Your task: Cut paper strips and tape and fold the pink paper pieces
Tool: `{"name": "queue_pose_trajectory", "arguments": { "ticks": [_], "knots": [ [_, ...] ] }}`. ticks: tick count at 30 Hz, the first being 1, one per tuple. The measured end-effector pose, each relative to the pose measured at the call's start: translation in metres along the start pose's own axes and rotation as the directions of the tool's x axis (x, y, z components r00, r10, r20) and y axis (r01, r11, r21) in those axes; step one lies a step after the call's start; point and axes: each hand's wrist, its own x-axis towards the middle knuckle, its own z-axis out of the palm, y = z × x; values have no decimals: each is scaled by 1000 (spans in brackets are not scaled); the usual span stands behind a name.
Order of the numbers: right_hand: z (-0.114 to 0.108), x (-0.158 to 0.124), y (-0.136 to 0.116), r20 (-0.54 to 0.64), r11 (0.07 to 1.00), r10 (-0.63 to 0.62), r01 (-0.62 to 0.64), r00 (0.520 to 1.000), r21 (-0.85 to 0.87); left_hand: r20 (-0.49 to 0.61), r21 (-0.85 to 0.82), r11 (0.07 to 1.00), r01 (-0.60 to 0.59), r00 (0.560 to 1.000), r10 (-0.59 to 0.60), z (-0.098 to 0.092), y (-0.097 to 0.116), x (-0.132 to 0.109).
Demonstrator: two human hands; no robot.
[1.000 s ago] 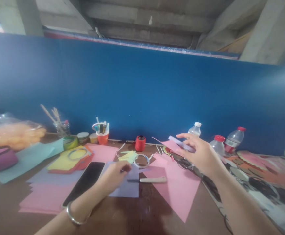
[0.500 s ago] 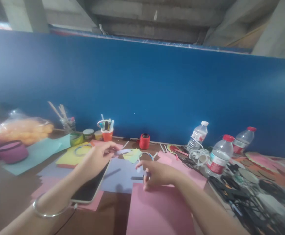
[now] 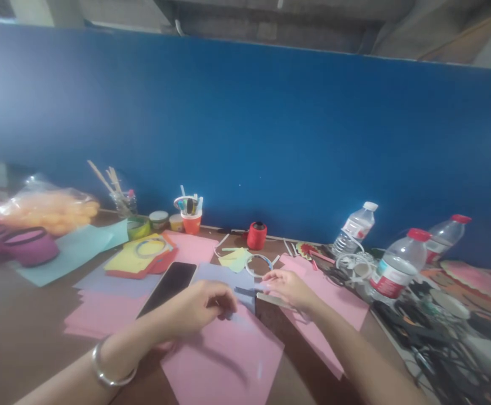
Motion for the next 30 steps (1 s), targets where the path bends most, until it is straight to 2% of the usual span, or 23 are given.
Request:
{"name": "queue_pose_trajectory", "arguments": {
  "ticks": [2,5,9,11,13,15,17,19,21,24,26,27,30],
  "knots": [
    [1,-9,8,63,999,32,-34,997,29,20,146,989,-13,1000,10,8,-10,12],
    [9,-21,14,107,999,30,-34,994,37,43,230,972,-42,999,33,19,-24,29],
    [12,-32,16,6,998,17,-17,1000,-59,8,327,943,-61,998,61,29,-30,36],
    [8,-37,18,-63,991,3,-11,998,-133,-15,369,927,-64,997,75,34,-29,29],
    [2,-40,22,-130,957,-44,5,990,-289,-5,424,902,-81,996,92,40,-27,17],
    [-3,-41,27,-184,892,-105,11,977,-453,77,561,815,-145,989,123,46,-27,2],
    [-9,-36,31,-226,836,-155,5,962,-549,157,615,762,-200,979,130,53,-28,-10],
    [-14,-29,33,-262,816,-192,5,946,-578,215,611,761,-217,971,104,60,-29,-16],
    [-16,-22,32,-290,791,-242,15,926,-611,234,618,765,-181,971,40,69,-28,-16],
    [-9,-25,23,-223,744,-384,157,896,-650,249,662,734,-153,968,-23,88,-25,-7],
    [6,-35,18,-86,667,-553,378,829,-642,246,671,721,-173,969,4,101,-22,-1],
    [15,-42,17,-47,639,-604,449,796,-624,248,673,716,-187,969,20,107,-21,1],
    [40,-60,23,-24,599,-665,514,746,-615,217,689,702,-181,975,38,113,-20,3]
  ]
}}
